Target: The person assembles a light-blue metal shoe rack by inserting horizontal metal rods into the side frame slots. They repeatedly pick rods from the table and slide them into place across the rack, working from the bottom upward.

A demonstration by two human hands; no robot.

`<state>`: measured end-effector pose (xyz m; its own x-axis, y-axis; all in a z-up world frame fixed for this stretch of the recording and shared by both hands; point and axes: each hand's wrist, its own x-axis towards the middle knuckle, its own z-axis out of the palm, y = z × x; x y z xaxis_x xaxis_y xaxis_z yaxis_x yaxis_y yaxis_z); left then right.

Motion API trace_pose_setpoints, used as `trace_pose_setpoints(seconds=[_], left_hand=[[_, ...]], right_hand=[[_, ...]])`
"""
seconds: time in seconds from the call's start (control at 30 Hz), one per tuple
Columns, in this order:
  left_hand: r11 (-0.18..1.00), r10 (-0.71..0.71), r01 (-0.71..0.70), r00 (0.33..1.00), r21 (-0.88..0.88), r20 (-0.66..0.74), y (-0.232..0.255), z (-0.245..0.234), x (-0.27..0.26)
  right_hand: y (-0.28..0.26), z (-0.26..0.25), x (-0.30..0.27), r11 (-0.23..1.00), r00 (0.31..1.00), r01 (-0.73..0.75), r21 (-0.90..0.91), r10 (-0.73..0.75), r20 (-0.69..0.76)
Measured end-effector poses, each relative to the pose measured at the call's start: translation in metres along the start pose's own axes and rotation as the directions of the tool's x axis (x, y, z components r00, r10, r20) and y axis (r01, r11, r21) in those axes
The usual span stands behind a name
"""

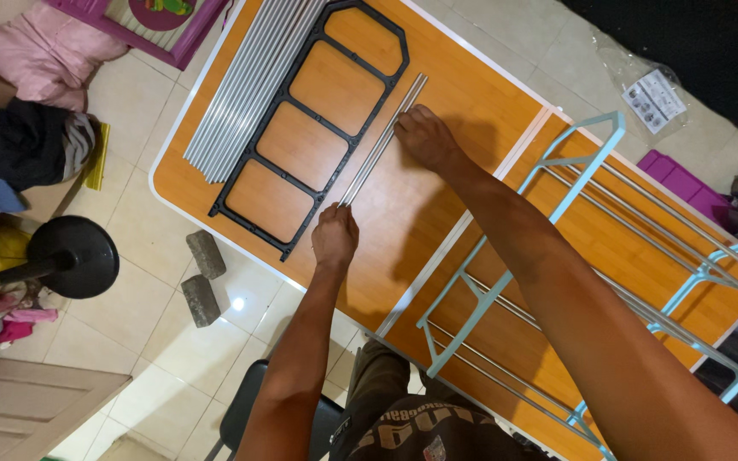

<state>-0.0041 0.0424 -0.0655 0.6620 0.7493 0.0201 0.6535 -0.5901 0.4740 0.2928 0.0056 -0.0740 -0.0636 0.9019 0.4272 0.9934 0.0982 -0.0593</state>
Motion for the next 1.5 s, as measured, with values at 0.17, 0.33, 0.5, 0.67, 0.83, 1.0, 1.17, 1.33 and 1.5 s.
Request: trace_pose_setpoints(seconds=[0.17,0.33,0.5,0.67,0.83,1.0,1.17,1.33,1.5], left_hand=[[1.0,0.004,-0.004,1.0,-0.012,-0.01,0.001,-0.005,-0.003],[0.999,0.04,-0.04,0.999,0.019,-0.01,0.001,-0.008,-0.004],[0.998,0.006,-0.016,0.989,0.064,0.15,0.015,-0.032,-0.007],[0.982,0.139,-0.127,0.987,-0.137,0.079,0.056,-0.065,-0.014],[0.952,0.166,-0.107,0.967,-0.288,0.192,0.105,-0.083,-0.03],[0.821,0.459,-0.412,0.888,-0.397,0.027,0.145,-0.089,-0.042],[0.867,0.363,-0.23,0.899,-0.443,0.244,0.192,-0.09,-0.053],[0.899,0.325,-0.222,0.915,-0.378,0.237,0.218,-0.08,-0.07],[0.901,0.348,-0.309,0.934,-0.304,0.082,0.217,-0.042,-0.081]], right_hand=[[-0.002,-0.017,0.003,0.999,0.998,-0.038,0.022,0.036,0.049],[-0.007,-0.055,0.005,0.994,0.997,-0.067,0.081,0.069,-0.028],[-0.025,-0.116,0.003,0.984,0.985,-0.155,0.085,0.16,-0.064],[-0.052,-0.189,-0.027,0.942,0.94,-0.302,0.144,0.32,-0.118],[-0.092,-0.247,-0.082,0.862,0.849,-0.486,0.14,0.504,-0.156],[-0.129,-0.277,-0.137,0.762,0.728,-0.642,0.088,0.641,-0.242],[-0.146,-0.291,-0.177,0.684,0.653,-0.72,0.116,0.725,-0.221],[-0.15,-0.3,-0.198,0.695,0.653,-0.708,0.124,0.711,-0.262],[-0.135,-0.294,-0.204,0.719,0.685,-0.678,0.155,0.694,-0.224]])
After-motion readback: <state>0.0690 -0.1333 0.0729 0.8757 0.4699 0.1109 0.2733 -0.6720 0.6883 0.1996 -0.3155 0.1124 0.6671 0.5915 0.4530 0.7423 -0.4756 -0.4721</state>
